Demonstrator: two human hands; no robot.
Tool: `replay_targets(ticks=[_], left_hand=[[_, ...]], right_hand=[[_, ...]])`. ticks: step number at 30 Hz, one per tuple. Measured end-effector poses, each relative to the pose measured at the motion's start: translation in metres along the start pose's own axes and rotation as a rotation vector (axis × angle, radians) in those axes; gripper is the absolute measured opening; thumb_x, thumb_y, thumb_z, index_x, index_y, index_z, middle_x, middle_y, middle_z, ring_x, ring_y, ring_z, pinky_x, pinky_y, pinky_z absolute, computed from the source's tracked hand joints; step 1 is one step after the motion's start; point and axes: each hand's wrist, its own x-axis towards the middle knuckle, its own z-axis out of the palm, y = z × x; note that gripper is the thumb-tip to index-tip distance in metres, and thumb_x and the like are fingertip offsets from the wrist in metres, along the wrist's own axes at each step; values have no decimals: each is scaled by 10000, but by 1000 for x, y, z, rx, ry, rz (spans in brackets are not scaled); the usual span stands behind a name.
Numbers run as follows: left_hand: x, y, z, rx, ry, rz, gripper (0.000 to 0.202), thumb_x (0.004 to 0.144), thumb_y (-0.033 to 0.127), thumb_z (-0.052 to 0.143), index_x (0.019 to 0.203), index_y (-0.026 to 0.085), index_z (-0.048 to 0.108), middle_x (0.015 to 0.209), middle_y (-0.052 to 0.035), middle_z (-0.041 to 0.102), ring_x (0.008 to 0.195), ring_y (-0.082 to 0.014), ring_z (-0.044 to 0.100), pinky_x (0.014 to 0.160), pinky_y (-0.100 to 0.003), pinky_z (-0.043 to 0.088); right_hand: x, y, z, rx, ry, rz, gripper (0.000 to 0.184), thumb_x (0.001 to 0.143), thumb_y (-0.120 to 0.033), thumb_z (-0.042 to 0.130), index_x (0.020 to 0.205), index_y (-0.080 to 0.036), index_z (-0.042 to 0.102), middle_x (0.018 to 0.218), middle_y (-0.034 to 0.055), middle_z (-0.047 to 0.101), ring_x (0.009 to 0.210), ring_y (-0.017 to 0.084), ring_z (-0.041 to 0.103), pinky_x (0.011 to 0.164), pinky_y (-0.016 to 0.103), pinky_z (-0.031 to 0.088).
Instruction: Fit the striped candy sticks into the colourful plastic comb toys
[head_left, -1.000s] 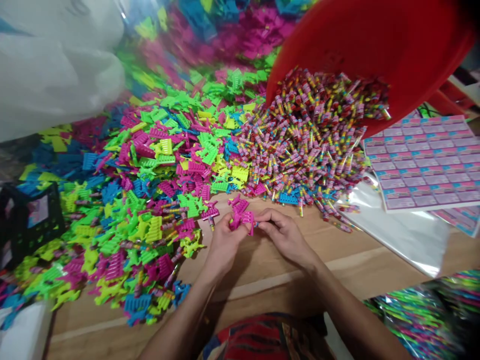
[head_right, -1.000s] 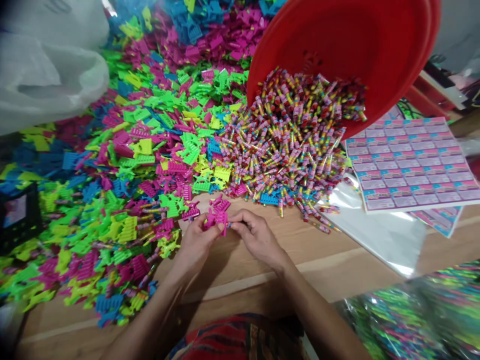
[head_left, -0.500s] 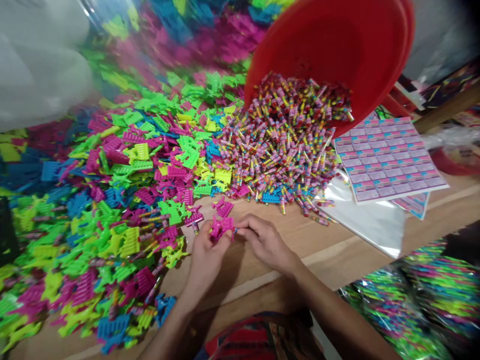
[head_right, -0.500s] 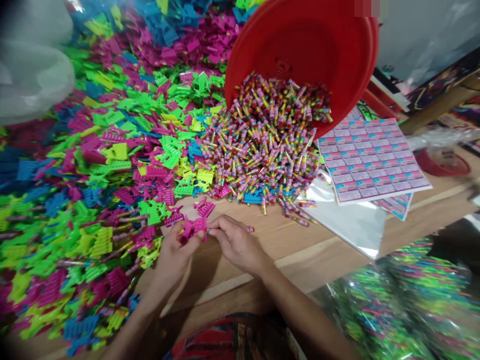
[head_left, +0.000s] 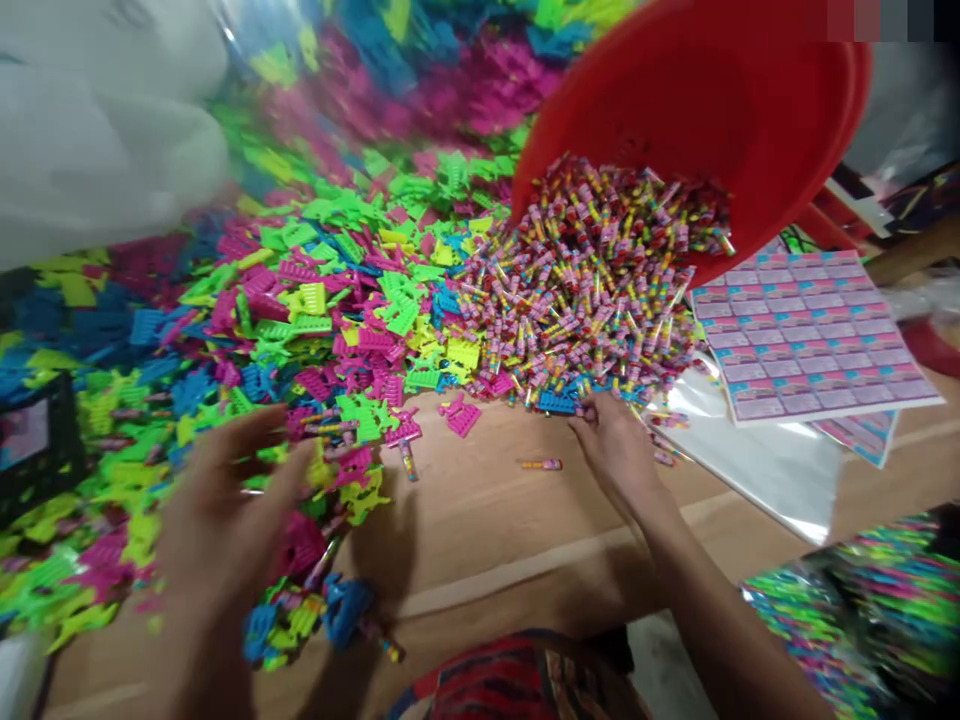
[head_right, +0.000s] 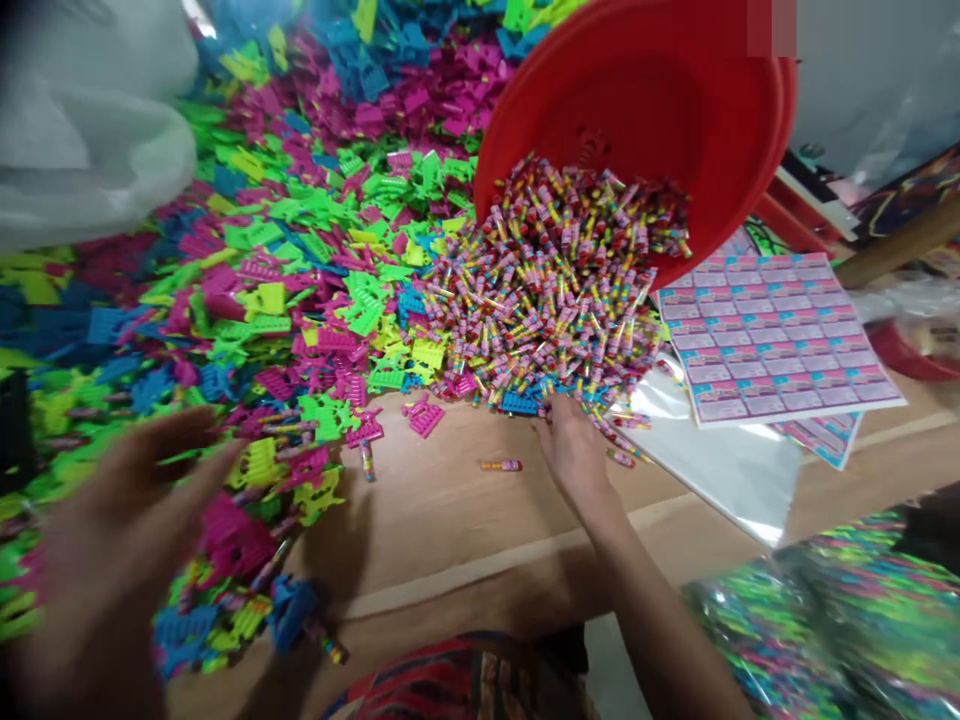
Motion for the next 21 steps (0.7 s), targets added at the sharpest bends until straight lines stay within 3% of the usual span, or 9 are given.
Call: replay_targets(ticks=[3, 5, 8, 11, 14, 18, 21], left_hand=[[-9, 25, 75, -84, -238, 282, 244, 876, 385, 615, 1043, 218, 675, 1028, -67, 702, 955, -262, 652, 835, -418, 539], [-8, 31, 120, -28, -355, 395, 253, 902, 268, 581, 1123, 170, 657, 1091, -118, 674, 1031, -269, 621, 924, -427, 500], [-1, 31, 160, 190, -374, 426, 313, 884, 237, 625, 1175, 122, 635, 1116, -166, 606, 1079, -312, 558, 935, -440, 459], [5, 27, 172, 296, -390, 424, 271, 827, 270, 714, 1058, 137, 665, 1075, -156, 579, 1060, -332, 524, 889, -430, 440], [6, 24, 172, 234, -387, 396, 251, 774, 276, 763, 963, 163, 644, 1033, -117, 581, 1010, -299, 530, 848, -394, 427], [-8, 24, 173, -234, -489, 112, 207, 759, 243, 739, 885, 183, 587, 756, 0, 577, 711, -176, 529, 681, -294, 391], [-23, 29, 171, -692, -570, -140, 302, 689, 263, 788, 916, 170, 612, 760, 16, 618, 657, -130, 534, 657, -259, 398]], right_hand=[[-6, -1, 10, -11, 49, -22, 258, 892, -258, 554, 1115, -142, 615, 950, 136, 651, 867, 289, 617, 744, 389, 482], [-8, 2, 14, 54, 81, -62, 313, 894, -272, 543, 1172, -143, 609, 963, 129, 633, 848, 273, 612, 759, 400, 500], [-9, 4, 16, 242, 124, -32, 383, 898, -329, 544, 1224, -142, 617, 940, 99, 606, 769, 224, 594, 739, 390, 532], [-11, -3, 12, 480, 116, 120, 465, 891, -404, 582, 1274, -141, 613, 926, 85, 625, 741, 195, 595, 725, 369, 548], [-16, -22, 5, 695, -29, 207, 522, 868, -442, 635, 1308, -162, 602, 981, 92, 670, 813, 203, 634, 762, 365, 557], [-23, -53, 7, 886, -311, 161, 423, 904, -445, 612, 1252, -206, 637, 1045, 81, 690, 898, 204, 648, 782, 345, 554], [-28, -71, 15, 964, -408, 91, 344, 952, -419, 546, 1208, -207, 637, 1023, 66, 688, 879, 185, 640, 803, 337, 540]])
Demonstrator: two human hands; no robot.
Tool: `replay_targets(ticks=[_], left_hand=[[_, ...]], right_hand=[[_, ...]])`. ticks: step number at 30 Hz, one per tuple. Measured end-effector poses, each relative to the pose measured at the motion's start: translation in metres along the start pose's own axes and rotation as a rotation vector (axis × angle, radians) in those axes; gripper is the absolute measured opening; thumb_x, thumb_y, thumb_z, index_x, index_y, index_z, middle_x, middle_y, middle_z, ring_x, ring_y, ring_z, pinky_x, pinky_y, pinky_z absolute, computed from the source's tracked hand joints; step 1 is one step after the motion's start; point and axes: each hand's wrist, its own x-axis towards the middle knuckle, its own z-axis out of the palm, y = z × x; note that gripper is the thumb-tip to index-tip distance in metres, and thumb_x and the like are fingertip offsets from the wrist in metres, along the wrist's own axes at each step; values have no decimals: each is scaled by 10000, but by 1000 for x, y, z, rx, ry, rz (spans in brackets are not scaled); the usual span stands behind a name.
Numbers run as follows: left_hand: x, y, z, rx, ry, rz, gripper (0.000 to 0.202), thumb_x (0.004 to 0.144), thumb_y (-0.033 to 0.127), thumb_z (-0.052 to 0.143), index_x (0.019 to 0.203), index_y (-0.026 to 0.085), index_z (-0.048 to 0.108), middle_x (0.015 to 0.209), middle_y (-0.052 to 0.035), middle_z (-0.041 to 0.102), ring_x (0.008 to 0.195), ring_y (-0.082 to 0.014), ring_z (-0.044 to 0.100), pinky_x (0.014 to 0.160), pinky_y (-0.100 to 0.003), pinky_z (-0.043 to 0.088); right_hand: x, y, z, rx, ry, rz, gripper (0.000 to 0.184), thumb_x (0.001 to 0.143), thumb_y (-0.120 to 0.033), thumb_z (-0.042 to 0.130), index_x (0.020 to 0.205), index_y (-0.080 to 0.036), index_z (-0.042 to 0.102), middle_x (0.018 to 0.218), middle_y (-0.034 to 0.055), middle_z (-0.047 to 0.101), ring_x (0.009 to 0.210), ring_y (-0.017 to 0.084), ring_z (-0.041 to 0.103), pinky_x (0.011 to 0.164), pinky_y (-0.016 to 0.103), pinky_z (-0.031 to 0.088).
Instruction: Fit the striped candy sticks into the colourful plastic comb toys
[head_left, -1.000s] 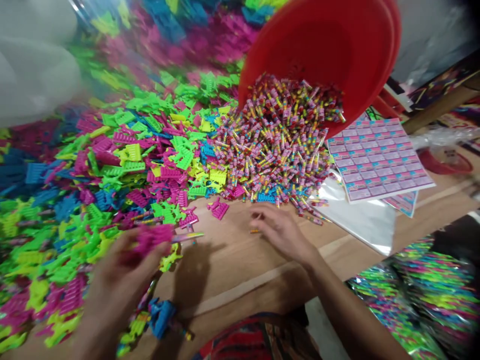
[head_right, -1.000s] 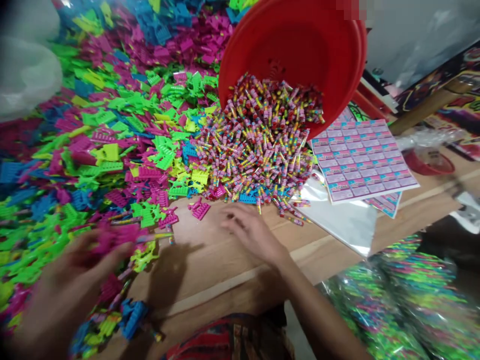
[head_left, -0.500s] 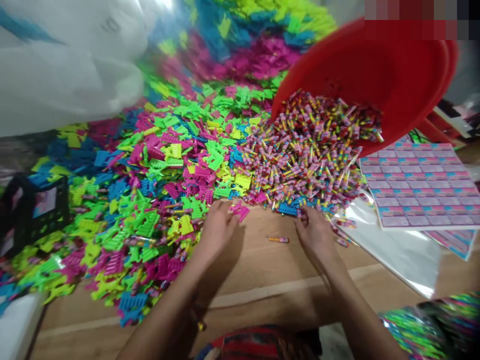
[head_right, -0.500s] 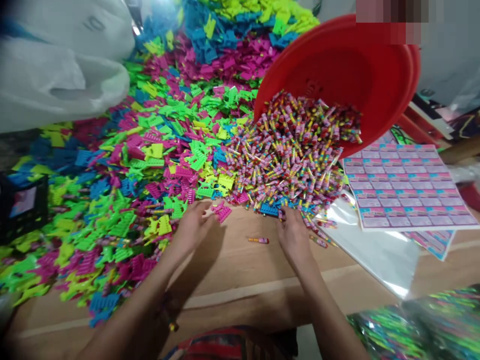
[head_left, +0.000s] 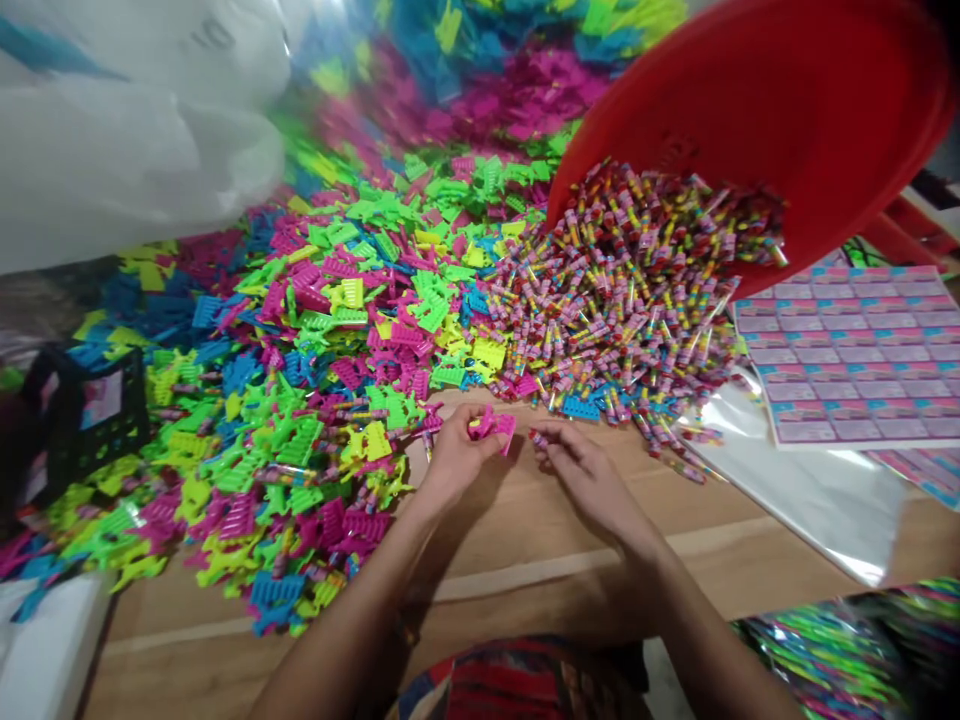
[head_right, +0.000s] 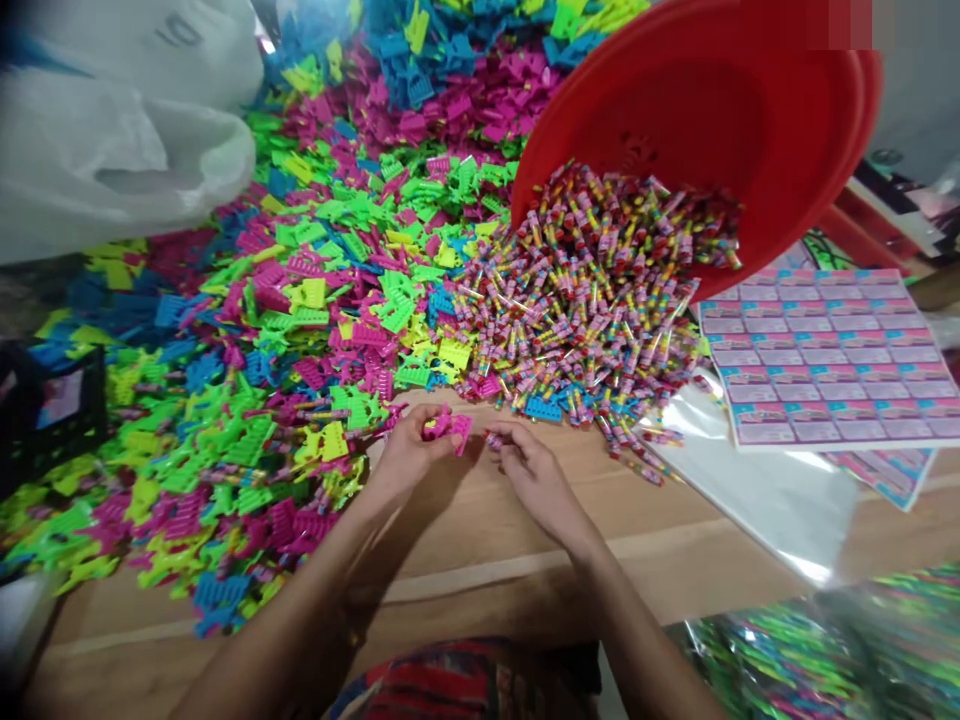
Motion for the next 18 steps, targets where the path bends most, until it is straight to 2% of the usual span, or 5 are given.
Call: replay_targets(ticks=[2, 5, 10, 15, 18], left_hand=[[-8, 4, 4, -244, -17, -75, 333, 653, 295, 820, 886, 154, 629, 753, 13, 635, 646, -113, 545, 661, -249, 417], [-17, 15, 7, -431, -30, -184, 390, 583, 308, 877, 834, 145, 627, 700, 17, 646, 591, -100, 545, 617, -243, 427], [-25, 31, 8, -558, -58, -280, 472, 501, 259, 944, 848, 139, 647, 704, 13, 682, 604, -99, 590, 610, -231, 452], [-30, 33, 9, -616, -141, -292, 392, 585, 246, 921, 871, 125, 682, 730, -7, 699, 633, -95, 615, 594, -207, 438], [-31, 32, 8, -640, -169, -297, 370, 596, 231, 914, 870, 127, 688, 738, -2, 699, 626, -95, 619, 590, -207, 445]], right_hand=[[0, -2, 9, 15, -59, -14, 333, 979, -397, 502, 1220, -200, 621, 992, 62, 681, 857, 179, 630, 799, 333, 530], [0, -10, 13, 0, -92, -37, 326, 997, -384, 487, 1230, -195, 614, 967, 54, 668, 863, 178, 615, 820, 331, 511], [-1, -27, 10, 17, -93, -102, 243, 966, -384, 586, 1114, -206, 659, 1060, 60, 676, 996, 201, 619, 892, 330, 489], [-1, -28, 9, 25, -65, -109, 246, 958, -391, 606, 1087, -198, 685, 1040, 57, 698, 975, 203, 629, 877, 324, 484], [-1, -26, 7, 40, -96, -93, 259, 961, -397, 606, 1098, -200, 703, 1058, 56, 713, 959, 192, 629, 862, 314, 471]])
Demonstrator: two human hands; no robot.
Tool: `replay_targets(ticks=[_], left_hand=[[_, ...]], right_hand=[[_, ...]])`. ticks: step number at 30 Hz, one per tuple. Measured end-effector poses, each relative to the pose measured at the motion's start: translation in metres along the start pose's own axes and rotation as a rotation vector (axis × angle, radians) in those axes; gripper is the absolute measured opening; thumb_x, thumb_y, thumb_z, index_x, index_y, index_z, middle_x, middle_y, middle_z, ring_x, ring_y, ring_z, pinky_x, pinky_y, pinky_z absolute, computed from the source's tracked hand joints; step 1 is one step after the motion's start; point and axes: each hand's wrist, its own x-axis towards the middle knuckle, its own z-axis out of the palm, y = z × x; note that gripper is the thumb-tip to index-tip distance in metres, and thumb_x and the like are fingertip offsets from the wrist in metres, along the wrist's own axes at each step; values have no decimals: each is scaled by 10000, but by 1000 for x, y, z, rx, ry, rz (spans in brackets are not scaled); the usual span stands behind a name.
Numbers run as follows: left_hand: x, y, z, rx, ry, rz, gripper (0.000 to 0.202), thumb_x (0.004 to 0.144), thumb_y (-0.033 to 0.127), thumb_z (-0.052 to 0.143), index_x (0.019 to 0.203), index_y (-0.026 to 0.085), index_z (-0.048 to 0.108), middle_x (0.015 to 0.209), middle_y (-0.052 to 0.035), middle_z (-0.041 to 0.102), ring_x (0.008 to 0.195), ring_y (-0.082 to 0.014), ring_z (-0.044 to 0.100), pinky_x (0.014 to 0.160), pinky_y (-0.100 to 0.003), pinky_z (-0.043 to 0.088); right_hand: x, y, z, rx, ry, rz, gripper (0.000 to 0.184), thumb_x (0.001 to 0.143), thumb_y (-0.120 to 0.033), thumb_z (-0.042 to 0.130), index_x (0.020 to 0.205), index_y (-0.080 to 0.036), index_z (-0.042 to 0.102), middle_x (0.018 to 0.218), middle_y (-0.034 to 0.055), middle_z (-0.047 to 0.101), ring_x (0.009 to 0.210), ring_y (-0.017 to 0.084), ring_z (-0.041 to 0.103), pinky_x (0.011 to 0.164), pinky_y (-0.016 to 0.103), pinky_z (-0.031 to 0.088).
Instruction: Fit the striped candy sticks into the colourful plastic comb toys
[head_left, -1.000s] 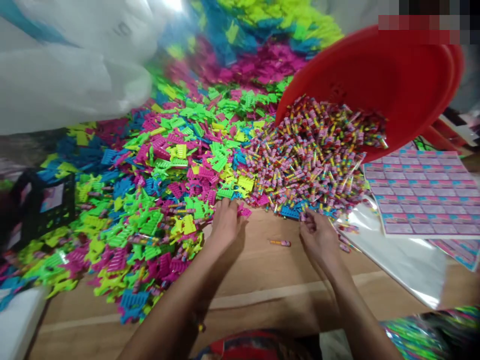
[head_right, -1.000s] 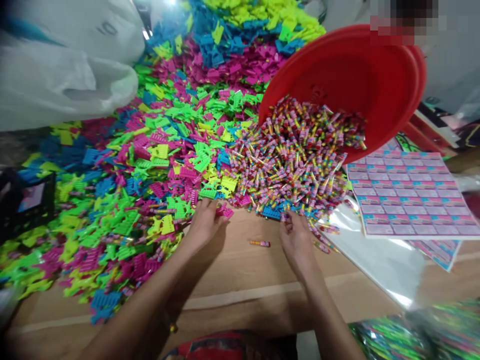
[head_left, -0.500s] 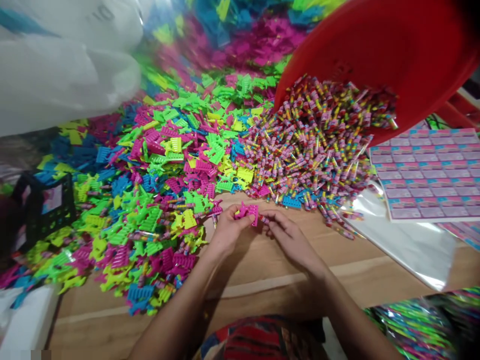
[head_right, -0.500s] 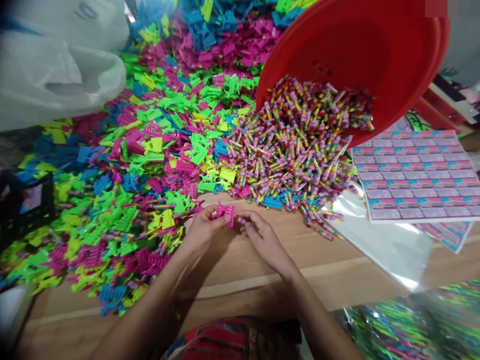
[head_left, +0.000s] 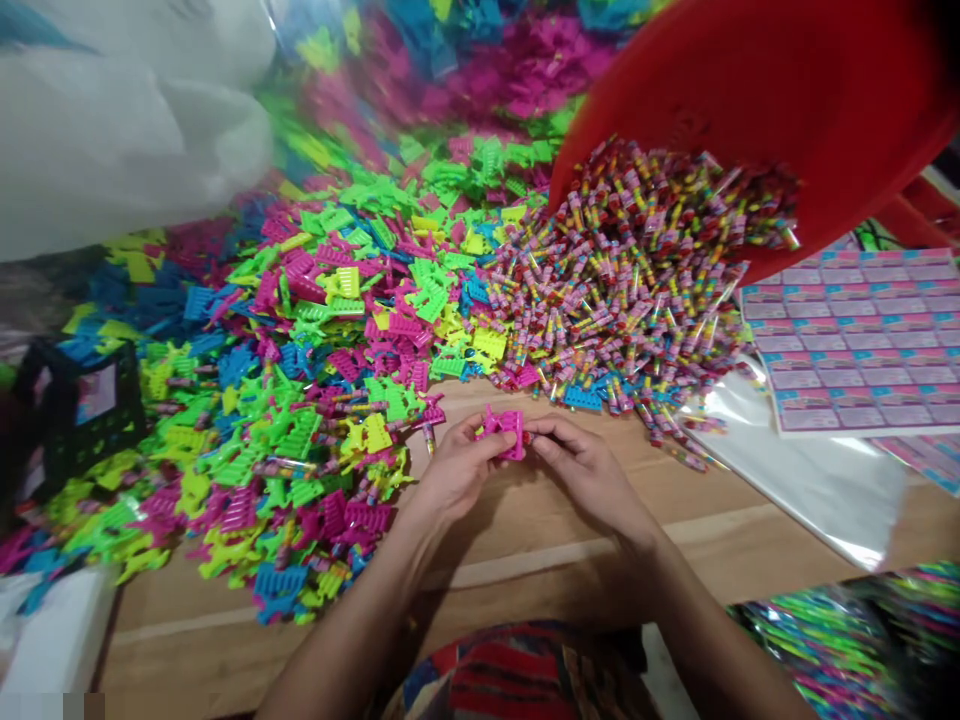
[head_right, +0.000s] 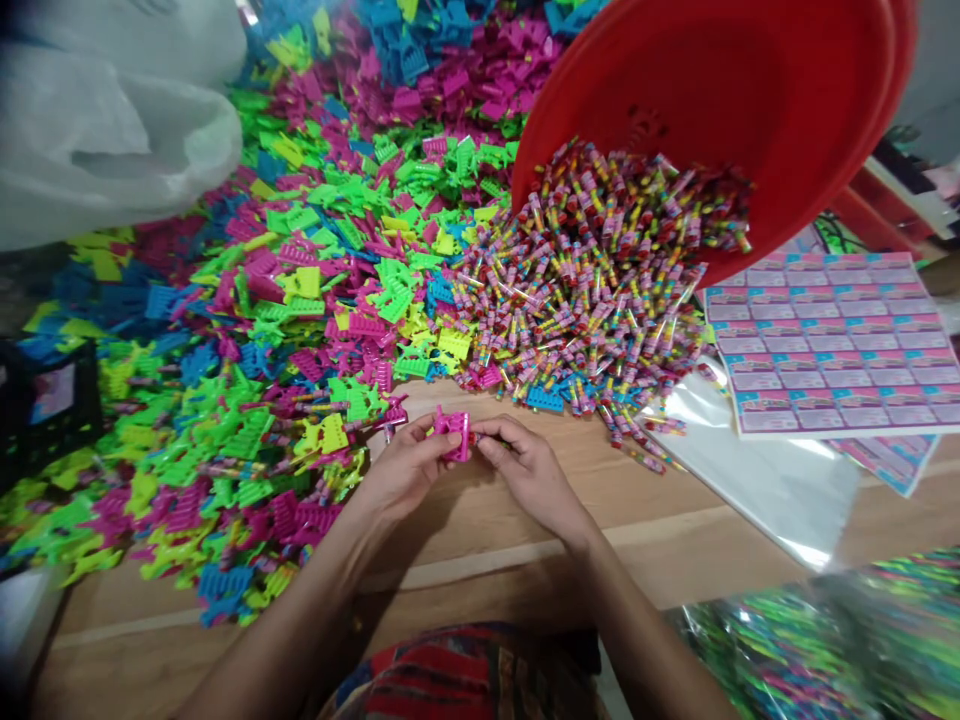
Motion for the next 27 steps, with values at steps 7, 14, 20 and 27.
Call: replay_targets(ticks=[7, 14, 20, 27], left_hand=[[-4, -1, -5, 42, -90, -15, 311, 636, 252, 895, 863, 140, 712, 738, -8, 703, 634, -98, 618, 643, -218, 463], [-9, -2, -6, 140, -124, -75, 367, 591, 291, 903, 846, 136, 689, 738, -19, 688, 636, -134, 615, 677, -265, 459], [-12, -17, -8, 486, 128, 233, 168, 761, 261, 746, 795, 166, 611, 684, 32, 592, 612, -95, 478, 600, -211, 364], [-31, 2, -8, 641, 161, 232, 180, 754, 307, 745, 815, 178, 635, 716, 10, 627, 629, -121, 523, 594, -224, 402]], right_hand=[[2, 2, -9, 191, -95, 97, 315, 899, -479, 687, 1021, -189, 688, 804, 18, 693, 610, 113, 520, 564, 242, 386], [0, -3, -12, 247, -195, 129, 353, 882, -520, 691, 883, -169, 647, 710, 8, 662, 530, 94, 437, 513, 232, 320], [0, -1, 0, -45, -72, -3, 285, 959, -439, 591, 848, -184, 655, 762, 10, 637, 701, 145, 552, 645, 261, 428], [-7, -9, 7, -109, -135, -13, 232, 982, -388, 567, 969, -192, 692, 811, 13, 692, 693, 139, 599, 634, 250, 459]])
